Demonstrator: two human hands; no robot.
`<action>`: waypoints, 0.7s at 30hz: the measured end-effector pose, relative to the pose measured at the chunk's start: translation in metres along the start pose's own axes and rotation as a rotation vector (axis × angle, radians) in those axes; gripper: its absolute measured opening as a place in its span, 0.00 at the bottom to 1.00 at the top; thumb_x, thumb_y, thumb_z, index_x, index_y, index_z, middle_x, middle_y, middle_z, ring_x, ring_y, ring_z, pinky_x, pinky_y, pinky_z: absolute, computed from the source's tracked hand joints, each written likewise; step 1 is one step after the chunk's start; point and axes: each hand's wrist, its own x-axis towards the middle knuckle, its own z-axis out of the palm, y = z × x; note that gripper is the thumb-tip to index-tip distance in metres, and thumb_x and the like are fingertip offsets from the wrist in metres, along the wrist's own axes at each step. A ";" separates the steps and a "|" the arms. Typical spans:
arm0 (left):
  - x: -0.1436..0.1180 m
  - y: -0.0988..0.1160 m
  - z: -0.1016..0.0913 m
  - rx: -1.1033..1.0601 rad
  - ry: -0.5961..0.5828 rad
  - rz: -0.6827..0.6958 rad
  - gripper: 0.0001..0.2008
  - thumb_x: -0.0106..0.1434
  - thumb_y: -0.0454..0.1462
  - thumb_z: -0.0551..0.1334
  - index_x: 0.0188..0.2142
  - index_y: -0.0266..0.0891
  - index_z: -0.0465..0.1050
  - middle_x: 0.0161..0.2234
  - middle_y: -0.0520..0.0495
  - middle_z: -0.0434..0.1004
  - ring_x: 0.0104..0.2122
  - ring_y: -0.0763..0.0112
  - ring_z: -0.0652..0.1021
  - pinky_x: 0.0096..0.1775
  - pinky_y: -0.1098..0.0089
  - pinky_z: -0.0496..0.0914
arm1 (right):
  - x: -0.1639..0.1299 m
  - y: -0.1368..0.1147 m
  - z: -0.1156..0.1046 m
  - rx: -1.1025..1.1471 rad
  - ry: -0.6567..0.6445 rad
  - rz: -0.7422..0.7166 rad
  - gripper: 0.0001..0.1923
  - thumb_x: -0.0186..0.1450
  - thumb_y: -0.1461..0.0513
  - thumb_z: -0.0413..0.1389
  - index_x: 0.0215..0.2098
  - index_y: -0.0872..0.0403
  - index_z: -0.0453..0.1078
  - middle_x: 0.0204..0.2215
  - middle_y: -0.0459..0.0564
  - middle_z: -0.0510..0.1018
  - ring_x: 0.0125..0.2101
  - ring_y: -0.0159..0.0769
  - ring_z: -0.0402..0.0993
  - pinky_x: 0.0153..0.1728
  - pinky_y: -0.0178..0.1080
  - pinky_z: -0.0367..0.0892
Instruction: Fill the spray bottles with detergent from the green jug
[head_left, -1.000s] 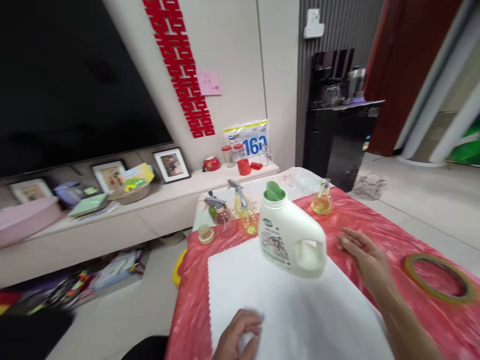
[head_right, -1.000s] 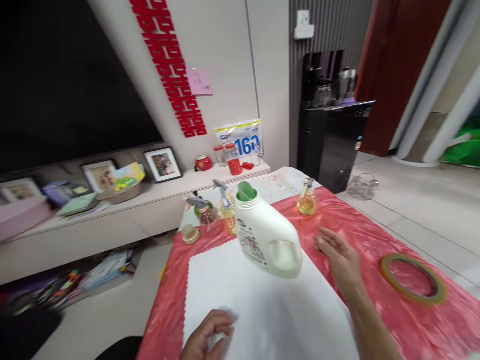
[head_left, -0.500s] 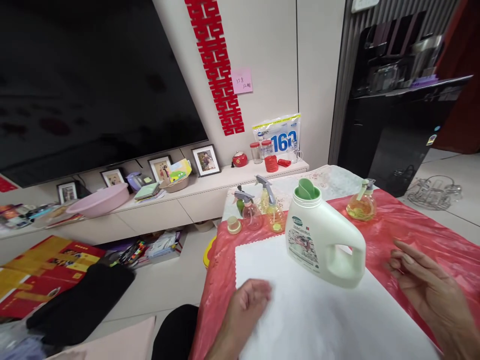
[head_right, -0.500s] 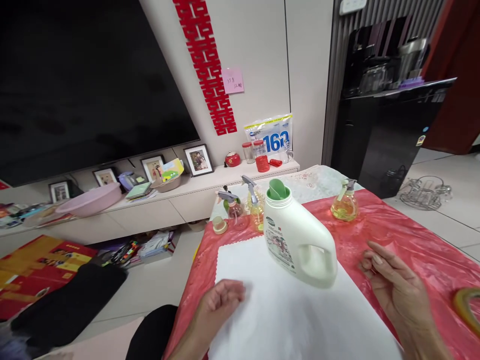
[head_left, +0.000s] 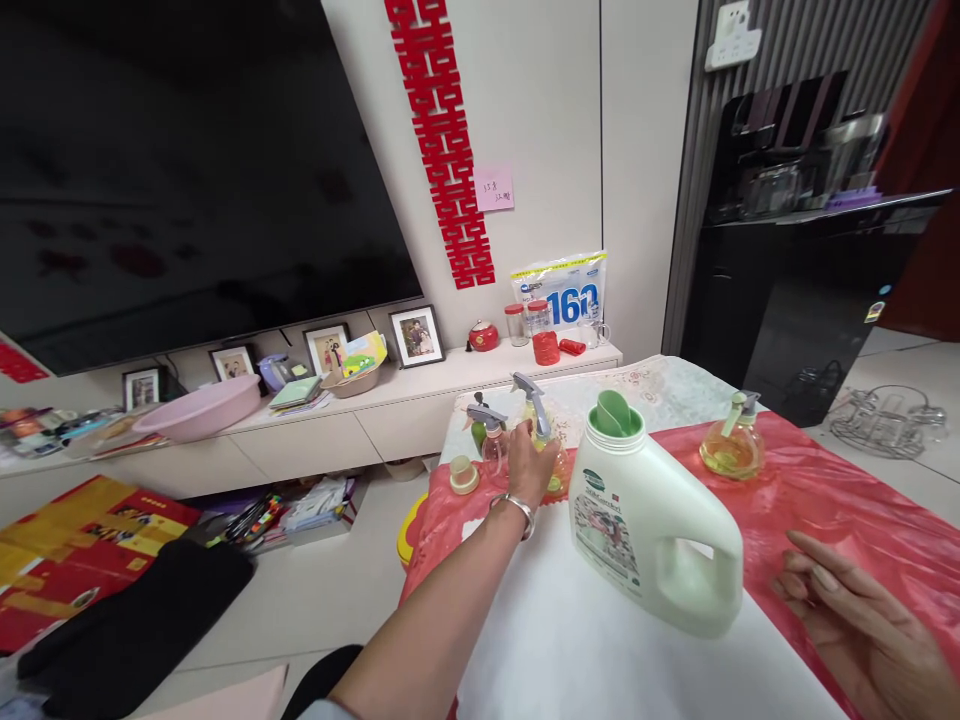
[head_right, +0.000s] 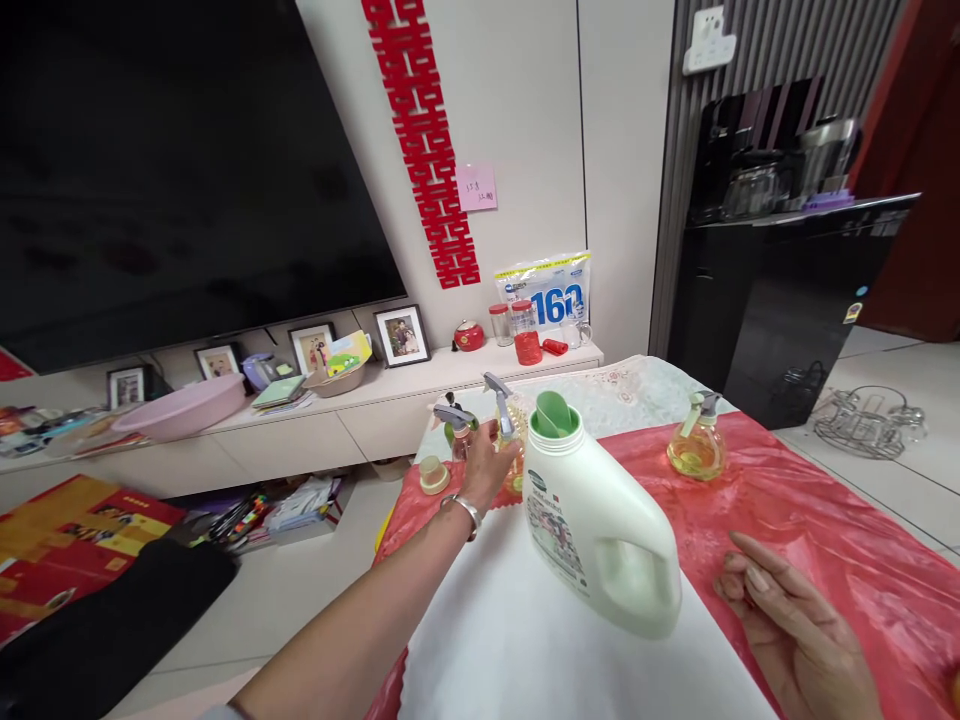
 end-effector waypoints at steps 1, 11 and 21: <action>0.003 -0.002 0.006 -0.006 0.007 -0.002 0.18 0.52 0.34 0.68 0.44 0.39 0.72 0.47 0.41 0.79 0.52 0.55 0.76 0.54 0.59 0.66 | 0.001 0.000 -0.001 0.008 0.006 0.017 0.36 0.30 0.57 0.75 0.39 0.51 0.80 0.34 0.55 0.71 0.31 0.33 0.69 0.30 0.29 0.74; -0.014 -0.003 -0.025 -0.114 -0.052 0.066 0.12 0.57 0.39 0.68 0.40 0.40 0.75 0.39 0.47 0.81 0.42 0.63 0.79 0.48 0.64 0.70 | 0.003 -0.004 -0.002 0.118 -0.009 -0.015 0.35 0.33 0.60 0.75 0.41 0.57 0.78 0.32 0.52 0.71 0.31 0.31 0.67 0.29 0.30 0.71; -0.140 -0.019 -0.124 -0.156 -0.230 0.015 0.12 0.60 0.42 0.68 0.42 0.41 0.75 0.40 0.48 0.79 0.42 0.64 0.78 0.45 0.67 0.70 | -0.019 -0.035 -0.001 0.098 -0.181 -0.332 0.25 0.39 0.52 0.74 0.25 0.56 0.68 0.26 0.50 0.65 0.30 0.33 0.62 0.28 0.38 0.65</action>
